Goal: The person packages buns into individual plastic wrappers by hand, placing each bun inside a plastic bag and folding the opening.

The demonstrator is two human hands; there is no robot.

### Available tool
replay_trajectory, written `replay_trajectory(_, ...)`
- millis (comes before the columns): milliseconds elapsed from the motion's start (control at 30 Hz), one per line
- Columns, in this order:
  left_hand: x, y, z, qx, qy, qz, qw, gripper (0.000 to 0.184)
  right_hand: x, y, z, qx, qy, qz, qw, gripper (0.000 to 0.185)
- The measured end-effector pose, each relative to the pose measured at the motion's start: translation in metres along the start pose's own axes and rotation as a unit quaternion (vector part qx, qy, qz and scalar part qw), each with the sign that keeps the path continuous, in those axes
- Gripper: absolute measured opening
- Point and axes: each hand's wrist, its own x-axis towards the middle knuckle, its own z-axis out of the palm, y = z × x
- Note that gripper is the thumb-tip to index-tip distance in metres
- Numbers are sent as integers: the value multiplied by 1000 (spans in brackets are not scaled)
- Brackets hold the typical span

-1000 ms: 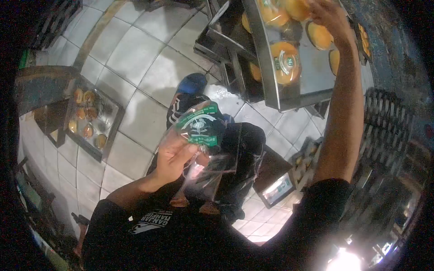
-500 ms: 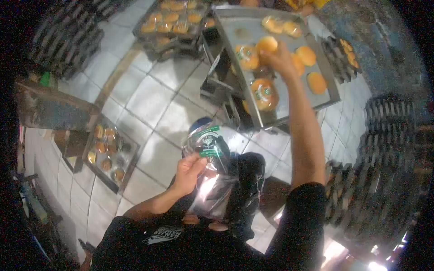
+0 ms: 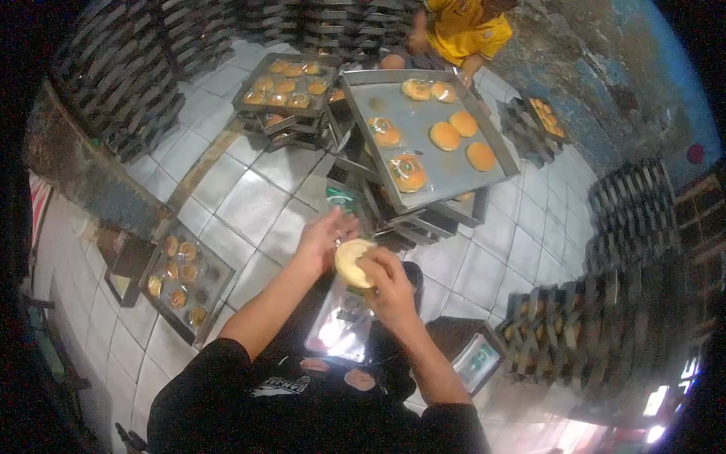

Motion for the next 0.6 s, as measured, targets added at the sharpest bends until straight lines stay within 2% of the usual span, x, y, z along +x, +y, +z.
replay_trajectory(33, -8, -6, 6, 4, -71, -28, 997, 29, -12, 19, -1, -66, 3, -18, 998, 58)
replay_trajectory(67, -31, -10, 29, 20, -57, -20, 998, 31, -12, 21, -4, -96, 55, -1, 994, 54)
replay_trajectory(133, -46, -13, 40, 33, -118, -93, 988, 37, -11, 15, -11, -67, 128, 25, 989, 53)
replay_trajectory(167, -52, -16, 42, 35, -120, -97, 987, 37, -5, 7, -16, -70, 130, 28, 989, 53)
replay_trajectory(233, -63, -20, 44, 37, -139, -97, 985, 44, 4, -11, -21, -161, 76, 26, 984, 55)
replay_trajectory(267, -62, -22, 39, 45, -139, -101, 984, 44, 1, -14, -15, -162, 82, 32, 983, 55)
replay_trajectory(333, -51, -17, 15, 6, -142, -107, 984, 42, 0, -20, 7, -122, 47, 50, 990, 56)
replay_trajectory(367, -43, -6, -1, -12, -209, -134, 969, 40, -8, -25, 25, -76, 1, 89, 993, 56)
replay_trajectory(400, -39, -10, -13, -1, -202, -131, 971, 40, -17, -32, 38, -66, -20, 64, 996, 56)
replay_trajectory(467, -47, -22, -21, 2, -125, -7, 992, 40, -20, -23, 56, -112, -21, 48, 992, 55)
replay_trajectory(533, -68, -38, -16, 20, -103, 19, 994, 41, -13, -19, 46, -100, 2, 47, 994, 57)
replay_trajectory(600, -86, -38, -6, 119, -87, 114, 983, 48, -3, -16, 37, -91, 18, 40, 995, 58)
